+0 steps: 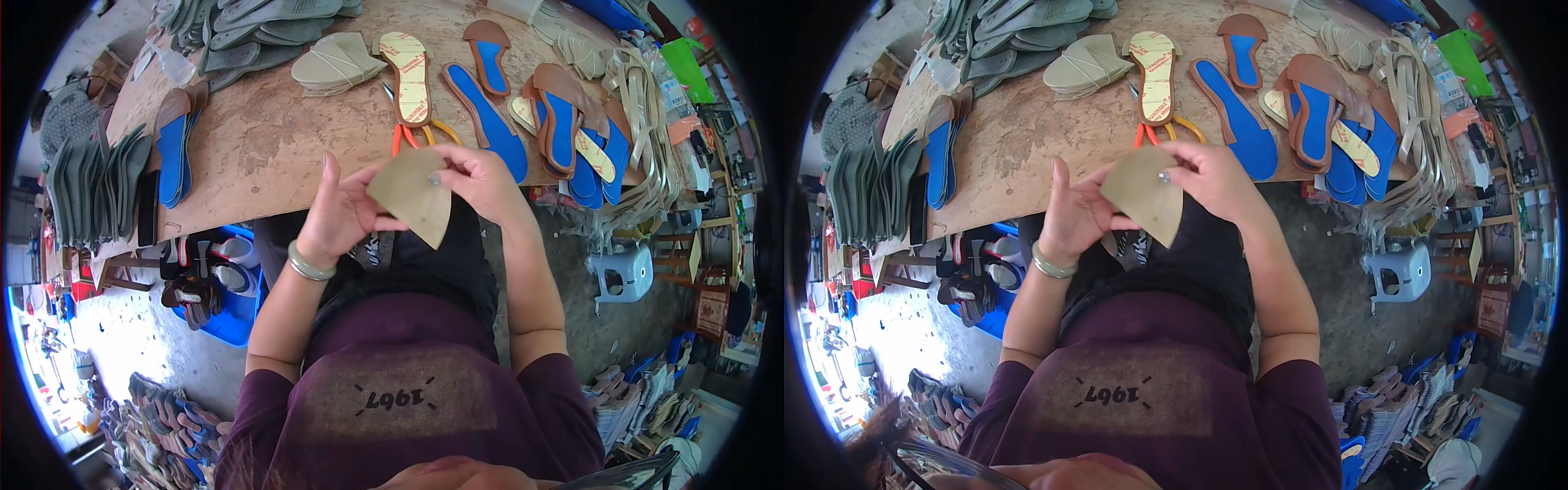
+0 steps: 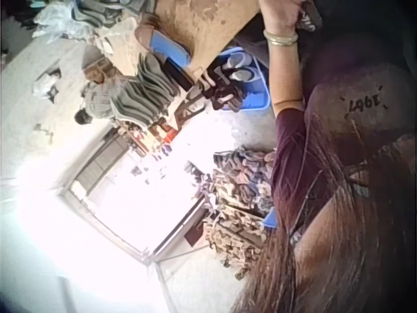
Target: The recorder is assembling shoe components, including insoles and straps.
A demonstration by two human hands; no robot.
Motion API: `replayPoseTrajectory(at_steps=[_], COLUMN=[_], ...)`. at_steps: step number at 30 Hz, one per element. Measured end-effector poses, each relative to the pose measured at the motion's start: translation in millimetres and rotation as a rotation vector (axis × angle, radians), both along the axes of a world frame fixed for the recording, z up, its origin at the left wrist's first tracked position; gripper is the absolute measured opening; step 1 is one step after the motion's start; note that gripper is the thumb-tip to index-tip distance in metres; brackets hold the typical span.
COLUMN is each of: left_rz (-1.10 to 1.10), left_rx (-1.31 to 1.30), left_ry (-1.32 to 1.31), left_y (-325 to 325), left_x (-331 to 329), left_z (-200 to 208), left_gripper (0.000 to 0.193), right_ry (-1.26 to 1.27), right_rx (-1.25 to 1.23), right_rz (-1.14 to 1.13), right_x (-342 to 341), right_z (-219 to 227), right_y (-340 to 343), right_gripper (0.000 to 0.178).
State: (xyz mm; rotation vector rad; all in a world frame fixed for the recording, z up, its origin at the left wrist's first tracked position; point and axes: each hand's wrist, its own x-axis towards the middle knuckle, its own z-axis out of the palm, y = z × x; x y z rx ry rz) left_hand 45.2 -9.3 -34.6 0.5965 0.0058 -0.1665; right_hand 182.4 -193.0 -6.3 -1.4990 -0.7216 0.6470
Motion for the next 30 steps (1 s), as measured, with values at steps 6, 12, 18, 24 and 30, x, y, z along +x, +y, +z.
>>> replayPoseTrajectory(at_steps=[6, 12, 18, 24, 30], left_rz=[-0.021, 0.179, 0.189, 0.039, -0.067], left_rx=[0.412, 0.009, -0.209, -0.369, -0.518], left_ry=[0.217, 0.08, 0.132, 0.04, -0.078], left_y=[-4, -10, -8, -10, -17], left_x=[-13, -17, -12, -13, 0], left_z=[-9, -11, -12, -9, 20], left_gripper=[0.044, 0.045, 0.053, 0.054, 0.061], right_ry=[-0.387, -0.974, -1.048, -0.655, -0.548], right_rx=[-0.366, -1.034, -1.038, -0.607, 0.662], right_rz=[0.14, -0.427, -0.491, -0.412, -0.08], right_x=[6, 79, 102, 84, 31], right_z=[24, -9, -22, 44, 27], right_y=[18, -1, -5, -3, -8], right_gripper=[0.027, 0.048, 0.068, 0.047, 0.016])
